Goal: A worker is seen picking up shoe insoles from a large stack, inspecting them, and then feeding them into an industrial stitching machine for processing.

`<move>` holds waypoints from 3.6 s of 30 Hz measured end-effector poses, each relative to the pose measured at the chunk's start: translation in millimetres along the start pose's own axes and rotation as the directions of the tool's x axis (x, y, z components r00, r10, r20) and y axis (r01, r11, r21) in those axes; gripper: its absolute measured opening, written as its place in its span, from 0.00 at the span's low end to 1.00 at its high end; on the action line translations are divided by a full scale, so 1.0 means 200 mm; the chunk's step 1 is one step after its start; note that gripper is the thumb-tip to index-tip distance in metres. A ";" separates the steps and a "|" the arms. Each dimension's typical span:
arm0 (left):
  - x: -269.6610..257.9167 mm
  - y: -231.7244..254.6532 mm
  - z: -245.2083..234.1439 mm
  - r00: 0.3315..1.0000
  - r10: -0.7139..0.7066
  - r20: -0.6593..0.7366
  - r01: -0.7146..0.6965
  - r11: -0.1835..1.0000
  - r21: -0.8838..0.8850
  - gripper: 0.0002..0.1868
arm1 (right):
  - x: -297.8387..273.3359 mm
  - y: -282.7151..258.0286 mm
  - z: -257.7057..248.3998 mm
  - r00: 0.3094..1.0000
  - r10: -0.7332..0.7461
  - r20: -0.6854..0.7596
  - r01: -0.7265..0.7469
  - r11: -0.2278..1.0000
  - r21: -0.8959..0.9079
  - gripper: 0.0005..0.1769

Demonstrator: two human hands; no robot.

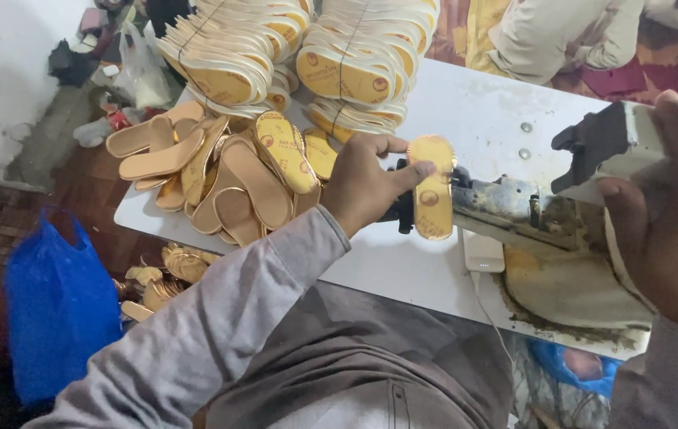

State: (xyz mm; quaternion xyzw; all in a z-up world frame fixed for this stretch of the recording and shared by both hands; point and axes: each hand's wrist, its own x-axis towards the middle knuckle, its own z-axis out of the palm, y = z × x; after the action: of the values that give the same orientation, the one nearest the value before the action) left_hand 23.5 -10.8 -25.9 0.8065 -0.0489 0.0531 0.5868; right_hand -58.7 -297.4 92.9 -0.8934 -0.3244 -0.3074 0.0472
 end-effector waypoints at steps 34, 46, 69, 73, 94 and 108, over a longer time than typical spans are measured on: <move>-0.81 0.42 -0.27 0.976 0.187 -0.111 -0.216 0.899 -0.381 0.06 | -0.05 -1.00 0.19 0.644 0.759 -0.100 -0.461 0.488 0.741 0.16; -0.77 0.40 -0.27 0.922 0.388 -0.016 -0.381 0.896 -0.229 0.10 | -0.02 -0.93 0.18 0.735 0.671 0.096 -0.492 0.430 0.757 0.15; -0.68 0.12 -0.70 0.937 0.331 -0.108 -0.331 0.943 0.019 0.09 | 0.06 -0.99 0.37 0.534 0.480 0.696 -0.838 0.192 0.511 0.25; -0.75 0.00 -0.78 0.925 0.380 0.000 -0.378 0.921 0.092 0.16 | 0.15 -1.02 0.37 0.608 0.563 0.560 -0.775 0.268 0.572 0.19; -0.88 -0.15 -0.76 0.999 0.044 -0.001 -0.044 0.995 0.089 0.30 | 0.30 -1.20 0.62 0.696 0.344 0.630 -0.694 0.098 0.714 0.17; -0.38 -0.58 -1.33 0.899 0.306 -0.315 0.005 0.710 0.704 0.29 | 0.19 -1.23 0.92 0.944 0.173 0.281 -0.301 0.799 0.520 0.37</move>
State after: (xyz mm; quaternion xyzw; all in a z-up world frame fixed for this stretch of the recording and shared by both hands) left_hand -43.5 279.5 -64.3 0.9292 0.0310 0.2837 0.2346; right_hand -90.1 -31.0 -62.3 -0.9026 -0.2877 -0.0907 0.3073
